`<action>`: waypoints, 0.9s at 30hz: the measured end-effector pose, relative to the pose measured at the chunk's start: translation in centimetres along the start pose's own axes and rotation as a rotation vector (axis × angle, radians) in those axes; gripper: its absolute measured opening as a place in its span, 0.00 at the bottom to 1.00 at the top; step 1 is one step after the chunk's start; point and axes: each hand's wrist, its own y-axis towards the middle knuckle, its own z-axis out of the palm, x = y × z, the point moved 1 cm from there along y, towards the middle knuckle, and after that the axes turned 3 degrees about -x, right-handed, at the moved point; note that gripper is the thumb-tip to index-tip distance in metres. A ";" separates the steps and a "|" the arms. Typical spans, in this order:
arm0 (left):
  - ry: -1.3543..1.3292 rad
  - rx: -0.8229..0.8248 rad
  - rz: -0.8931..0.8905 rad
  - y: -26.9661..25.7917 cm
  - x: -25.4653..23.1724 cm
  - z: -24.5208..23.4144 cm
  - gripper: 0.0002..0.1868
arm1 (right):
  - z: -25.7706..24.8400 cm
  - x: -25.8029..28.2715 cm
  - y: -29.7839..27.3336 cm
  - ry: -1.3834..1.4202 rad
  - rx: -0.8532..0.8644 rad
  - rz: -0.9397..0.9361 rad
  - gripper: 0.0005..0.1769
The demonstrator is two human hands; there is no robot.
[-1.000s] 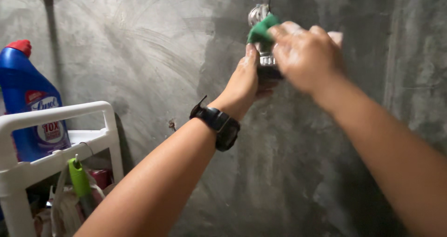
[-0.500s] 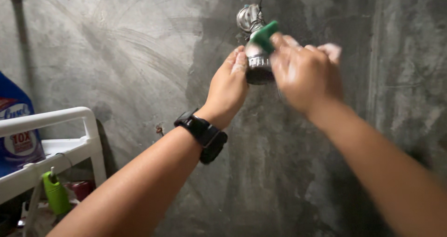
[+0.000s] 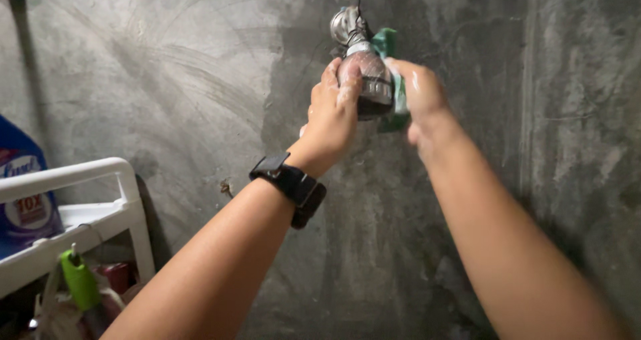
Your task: The person cleans a bathroom wall, a faucet, and a shower head by hand with a soapy sponge and a cloth.
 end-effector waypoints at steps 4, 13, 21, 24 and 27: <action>-0.097 0.057 0.021 0.1 -0.1 0.1 0.45 | -1.9 -2.6 -5.2 0.102 -0.011 0.084 0.20; 0.186 0.053 -0.175 -0.8 -2.1 -0.8 0.41 | -1.5 -5.3 -4.1 0.338 0.004 0.290 0.28; 0.133 0.025 -0.103 -1.0 -2.3 -0.9 0.41 | -0.9 -3.1 -1.0 0.295 0.165 0.230 0.21; 0.144 0.044 -0.156 -1.1 -2.3 -0.7 0.41 | -0.8 -3.4 -3.9 0.284 0.117 0.203 0.19; 0.090 0.033 -0.133 -0.9 -2.3 -0.3 0.42 | -1.3 -2.7 -7.3 0.175 0.060 0.216 0.21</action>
